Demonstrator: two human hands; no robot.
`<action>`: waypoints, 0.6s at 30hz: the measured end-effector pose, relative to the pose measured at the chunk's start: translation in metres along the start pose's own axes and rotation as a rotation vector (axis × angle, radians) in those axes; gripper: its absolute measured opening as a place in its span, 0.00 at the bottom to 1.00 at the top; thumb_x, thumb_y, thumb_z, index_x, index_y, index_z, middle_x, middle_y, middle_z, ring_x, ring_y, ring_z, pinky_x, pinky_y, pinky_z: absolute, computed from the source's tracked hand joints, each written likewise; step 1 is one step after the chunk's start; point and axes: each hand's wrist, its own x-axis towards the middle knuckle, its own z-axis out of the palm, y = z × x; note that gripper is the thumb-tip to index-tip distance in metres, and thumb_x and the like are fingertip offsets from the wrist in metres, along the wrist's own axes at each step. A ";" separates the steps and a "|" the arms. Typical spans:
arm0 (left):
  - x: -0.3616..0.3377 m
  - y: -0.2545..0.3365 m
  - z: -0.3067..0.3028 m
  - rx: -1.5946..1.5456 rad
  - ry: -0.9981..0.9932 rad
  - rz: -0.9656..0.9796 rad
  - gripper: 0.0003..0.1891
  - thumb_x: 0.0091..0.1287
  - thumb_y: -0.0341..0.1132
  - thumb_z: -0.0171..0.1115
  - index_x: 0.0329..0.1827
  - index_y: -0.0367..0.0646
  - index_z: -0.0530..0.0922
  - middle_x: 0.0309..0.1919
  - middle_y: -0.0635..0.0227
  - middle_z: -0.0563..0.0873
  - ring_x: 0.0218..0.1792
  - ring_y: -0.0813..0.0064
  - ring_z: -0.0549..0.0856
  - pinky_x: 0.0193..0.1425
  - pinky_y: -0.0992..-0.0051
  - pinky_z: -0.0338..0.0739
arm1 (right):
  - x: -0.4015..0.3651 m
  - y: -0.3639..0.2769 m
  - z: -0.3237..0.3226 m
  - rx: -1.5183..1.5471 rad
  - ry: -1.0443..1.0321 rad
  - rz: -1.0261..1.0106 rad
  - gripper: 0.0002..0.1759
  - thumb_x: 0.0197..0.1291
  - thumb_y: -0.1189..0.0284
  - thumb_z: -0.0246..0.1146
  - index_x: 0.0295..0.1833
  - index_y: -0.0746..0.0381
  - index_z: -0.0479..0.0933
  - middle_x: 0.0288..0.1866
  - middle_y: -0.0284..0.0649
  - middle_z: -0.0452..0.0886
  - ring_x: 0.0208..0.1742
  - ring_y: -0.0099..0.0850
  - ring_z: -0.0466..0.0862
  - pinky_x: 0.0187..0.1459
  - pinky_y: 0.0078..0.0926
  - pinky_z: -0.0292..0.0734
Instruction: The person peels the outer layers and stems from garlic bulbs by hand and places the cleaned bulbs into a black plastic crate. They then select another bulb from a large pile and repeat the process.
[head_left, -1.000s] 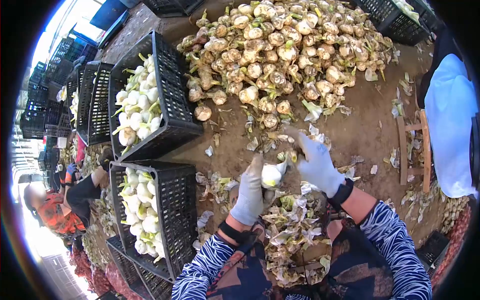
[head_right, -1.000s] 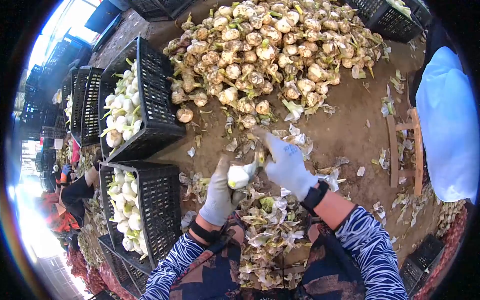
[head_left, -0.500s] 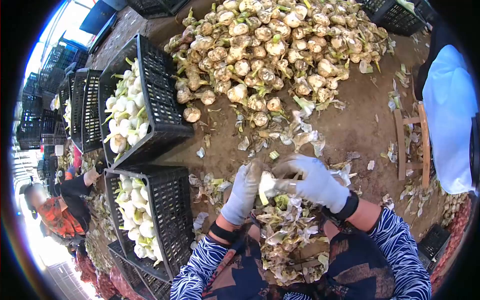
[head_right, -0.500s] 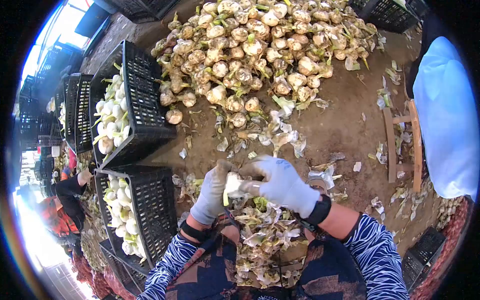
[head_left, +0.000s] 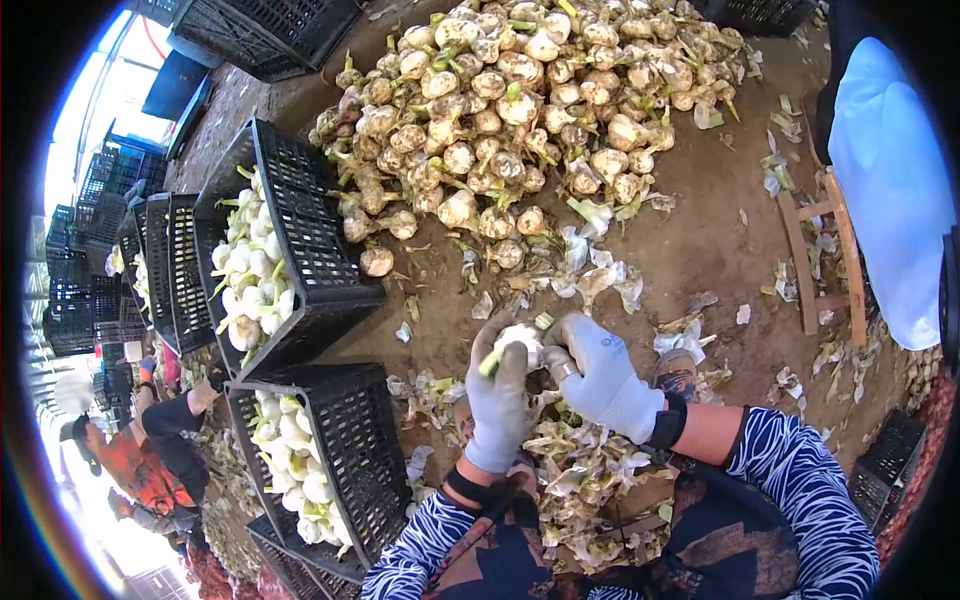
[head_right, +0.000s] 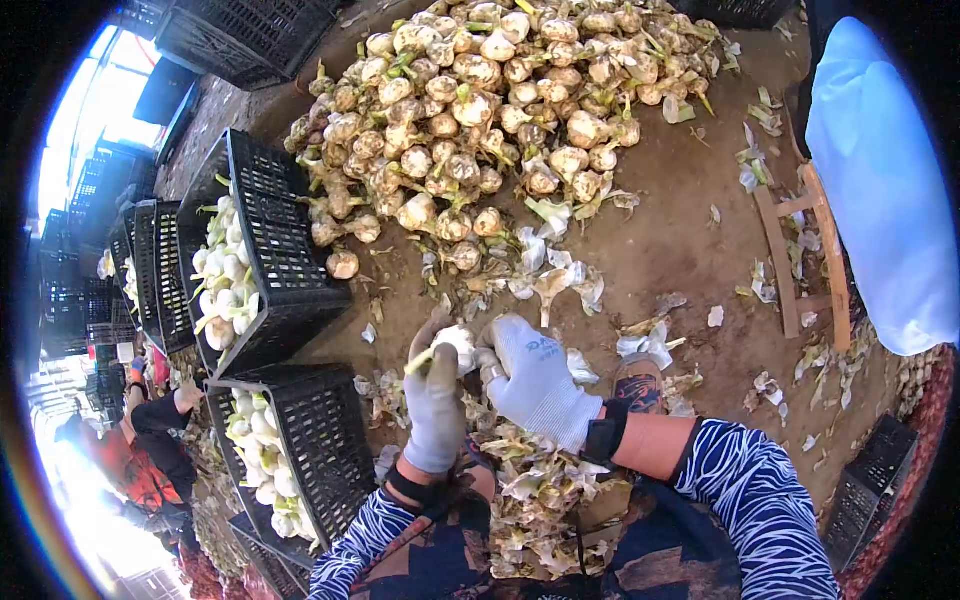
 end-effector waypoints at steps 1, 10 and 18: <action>0.002 0.003 -0.003 0.006 -0.004 -0.086 0.29 0.68 0.36 0.62 0.70 0.36 0.65 0.50 0.66 0.80 0.46 0.79 0.81 0.54 0.77 0.78 | 0.002 0.006 0.002 -0.084 0.017 -0.041 0.08 0.59 0.73 0.61 0.41 0.63 0.72 0.37 0.52 0.76 0.39 0.53 0.79 0.38 0.45 0.74; 0.018 -0.004 -0.008 -0.049 -0.081 -0.181 0.33 0.73 0.53 0.53 0.73 0.39 0.63 0.39 0.72 0.83 0.31 0.81 0.82 0.28 0.80 0.76 | 0.024 0.004 -0.017 -0.015 0.041 -0.196 0.07 0.56 0.76 0.60 0.40 0.63 0.72 0.36 0.50 0.75 0.37 0.53 0.78 0.38 0.45 0.73; 0.027 0.000 -0.014 -0.333 -0.032 -0.347 0.30 0.74 0.48 0.51 0.76 0.49 0.61 0.44 0.68 0.83 0.33 0.75 0.81 0.31 0.75 0.75 | 0.042 0.050 -0.029 0.032 0.207 0.144 0.08 0.61 0.73 0.58 0.43 0.66 0.75 0.36 0.52 0.80 0.37 0.49 0.81 0.39 0.40 0.76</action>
